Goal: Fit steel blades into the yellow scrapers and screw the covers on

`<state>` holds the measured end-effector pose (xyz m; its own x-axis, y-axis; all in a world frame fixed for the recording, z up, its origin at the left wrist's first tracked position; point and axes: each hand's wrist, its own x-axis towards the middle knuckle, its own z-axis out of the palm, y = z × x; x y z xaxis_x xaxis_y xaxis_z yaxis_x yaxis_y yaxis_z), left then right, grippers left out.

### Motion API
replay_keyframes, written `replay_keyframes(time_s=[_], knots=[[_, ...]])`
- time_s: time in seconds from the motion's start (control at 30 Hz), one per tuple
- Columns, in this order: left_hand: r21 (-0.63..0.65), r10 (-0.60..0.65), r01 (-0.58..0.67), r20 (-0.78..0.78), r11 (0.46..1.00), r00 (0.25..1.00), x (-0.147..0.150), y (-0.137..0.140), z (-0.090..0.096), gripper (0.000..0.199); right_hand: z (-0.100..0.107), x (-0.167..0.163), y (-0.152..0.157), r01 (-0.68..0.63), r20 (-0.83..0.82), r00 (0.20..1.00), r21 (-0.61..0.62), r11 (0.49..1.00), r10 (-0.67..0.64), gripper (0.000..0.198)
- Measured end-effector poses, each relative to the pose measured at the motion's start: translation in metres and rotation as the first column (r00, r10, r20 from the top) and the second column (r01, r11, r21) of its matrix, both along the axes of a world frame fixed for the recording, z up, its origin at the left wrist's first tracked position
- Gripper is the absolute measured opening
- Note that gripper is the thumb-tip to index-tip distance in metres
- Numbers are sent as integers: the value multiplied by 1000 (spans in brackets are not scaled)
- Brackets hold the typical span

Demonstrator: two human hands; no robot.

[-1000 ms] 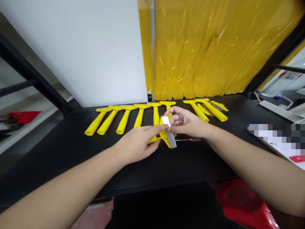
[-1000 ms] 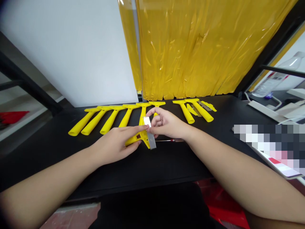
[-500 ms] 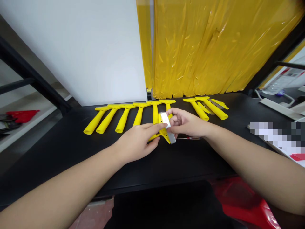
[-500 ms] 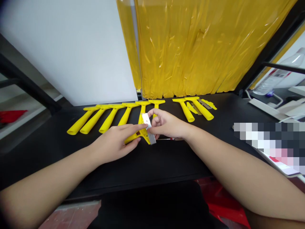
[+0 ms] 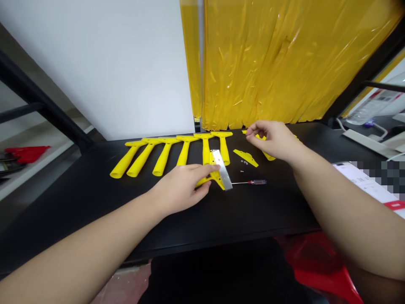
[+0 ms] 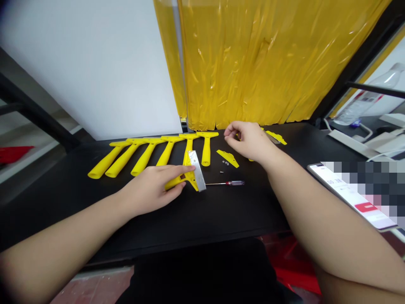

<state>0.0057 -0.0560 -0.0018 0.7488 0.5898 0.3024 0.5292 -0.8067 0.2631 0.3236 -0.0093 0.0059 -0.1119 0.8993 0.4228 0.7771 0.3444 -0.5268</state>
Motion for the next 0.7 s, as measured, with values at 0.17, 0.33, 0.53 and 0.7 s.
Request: replay_keyframes(time_s=[0.17,0.33,0.53,0.7], knots=[[7,16,-15,-41,1000,999,-1,3,-2,45,-1,8,5,129,558,829,-131,983,-35,10],[7,12,-12,-56,1000,998,-1,2,-1,44,-8,-9,4,198,690,723,-167,966,-29,19],[6,5,-4,-55,1000,998,0,2,0,44,-15,-13,10,242,706,705,-154,958,-65,27],[-4,9,-9,-63,1000,998,0,2,0,44,-18,-16,13,276,674,735,-187,943,-81,32]])
